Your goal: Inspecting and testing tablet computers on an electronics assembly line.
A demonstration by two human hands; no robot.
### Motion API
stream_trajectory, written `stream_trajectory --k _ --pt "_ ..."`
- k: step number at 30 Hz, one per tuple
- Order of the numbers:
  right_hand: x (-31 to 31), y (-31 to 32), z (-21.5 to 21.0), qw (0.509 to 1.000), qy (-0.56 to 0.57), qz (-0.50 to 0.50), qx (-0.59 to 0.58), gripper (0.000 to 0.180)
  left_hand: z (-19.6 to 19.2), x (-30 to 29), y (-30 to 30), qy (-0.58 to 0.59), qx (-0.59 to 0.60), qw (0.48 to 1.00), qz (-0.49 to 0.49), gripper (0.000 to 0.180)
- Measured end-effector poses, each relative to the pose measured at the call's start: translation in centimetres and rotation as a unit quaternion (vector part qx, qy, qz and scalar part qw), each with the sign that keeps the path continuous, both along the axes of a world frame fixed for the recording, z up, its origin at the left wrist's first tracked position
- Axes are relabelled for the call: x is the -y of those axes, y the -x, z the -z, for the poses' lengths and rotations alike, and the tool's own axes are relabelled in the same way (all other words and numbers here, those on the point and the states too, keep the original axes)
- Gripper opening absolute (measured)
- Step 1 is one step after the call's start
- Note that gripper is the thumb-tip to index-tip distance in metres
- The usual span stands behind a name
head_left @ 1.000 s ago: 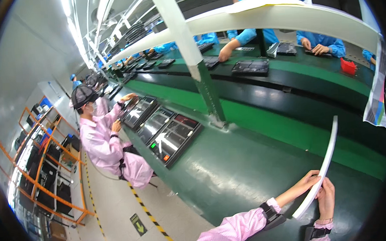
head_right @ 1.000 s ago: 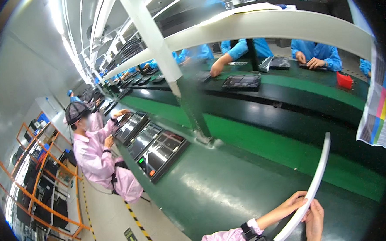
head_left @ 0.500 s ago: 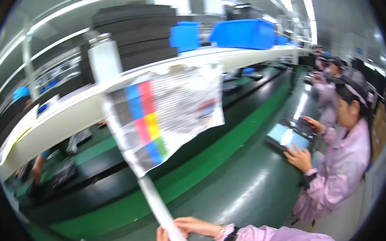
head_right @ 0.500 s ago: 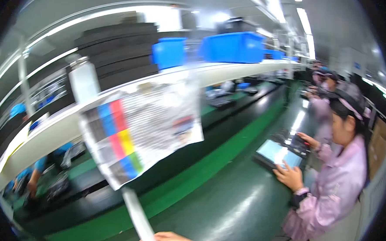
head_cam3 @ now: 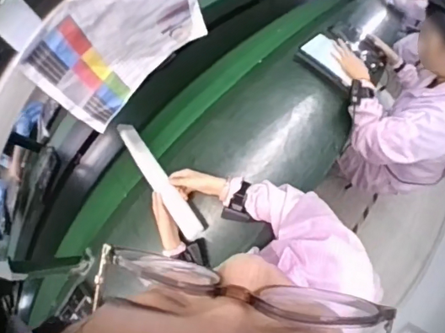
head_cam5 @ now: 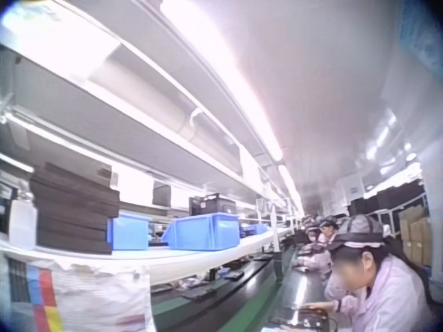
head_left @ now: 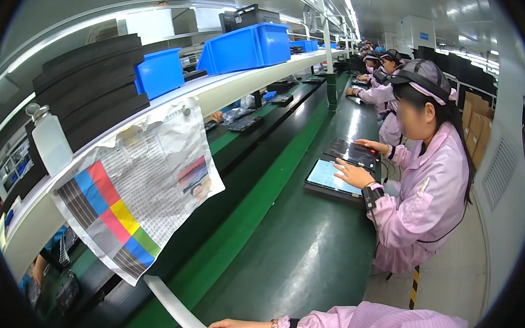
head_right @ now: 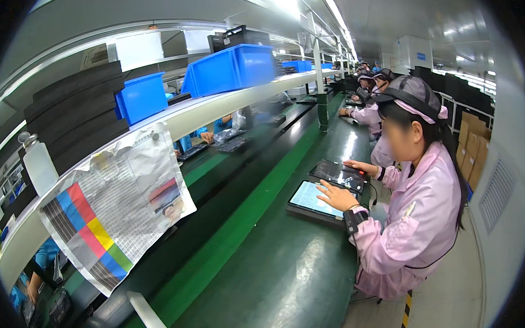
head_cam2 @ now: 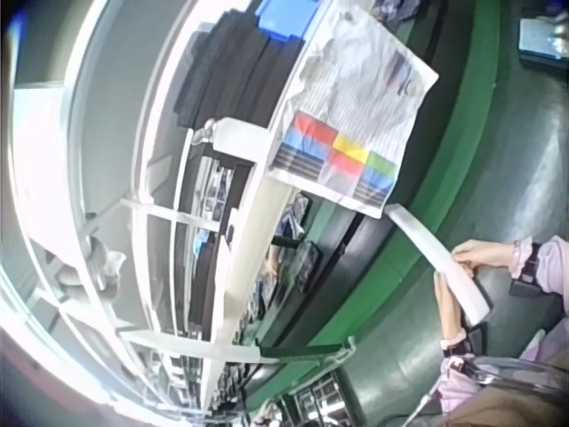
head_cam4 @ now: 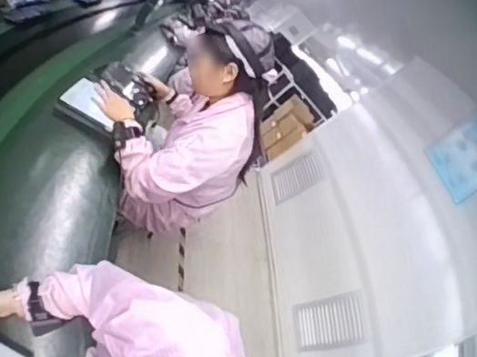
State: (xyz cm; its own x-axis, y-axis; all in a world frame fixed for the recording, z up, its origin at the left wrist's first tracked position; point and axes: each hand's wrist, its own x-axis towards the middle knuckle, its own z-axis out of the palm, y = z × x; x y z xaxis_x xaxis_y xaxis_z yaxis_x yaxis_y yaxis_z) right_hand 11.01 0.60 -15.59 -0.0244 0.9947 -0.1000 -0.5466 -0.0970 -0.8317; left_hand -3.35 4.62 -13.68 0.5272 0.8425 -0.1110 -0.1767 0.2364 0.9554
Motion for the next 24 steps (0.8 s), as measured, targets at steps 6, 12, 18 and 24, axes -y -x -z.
stream_trajectory --k 6,12,18,24 --pt "-0.1 0.1 0.3 1.000 -0.011 -0.007 -0.005 0.027 -0.7 0.3 -0.3 -0.090 -0.062 0.994 0.000 0.035" --pt "-0.3 0.0 1.2 1.000 -0.005 -0.004 0.013 0.031 -1.1 0.4 -0.5 0.025 0.009 1.000 -0.005 0.032" --pt "-1.7 -0.1 3.3 0.998 0.021 -0.054 0.005 0.036 -0.1 0.0 -0.3 -0.054 -0.040 0.998 -0.001 0.035" --pt "-1.6 0.0 3.2 0.998 0.035 -0.043 0.024 0.034 1.0 -0.3 0.0 0.037 0.005 0.999 -0.031 0.031"
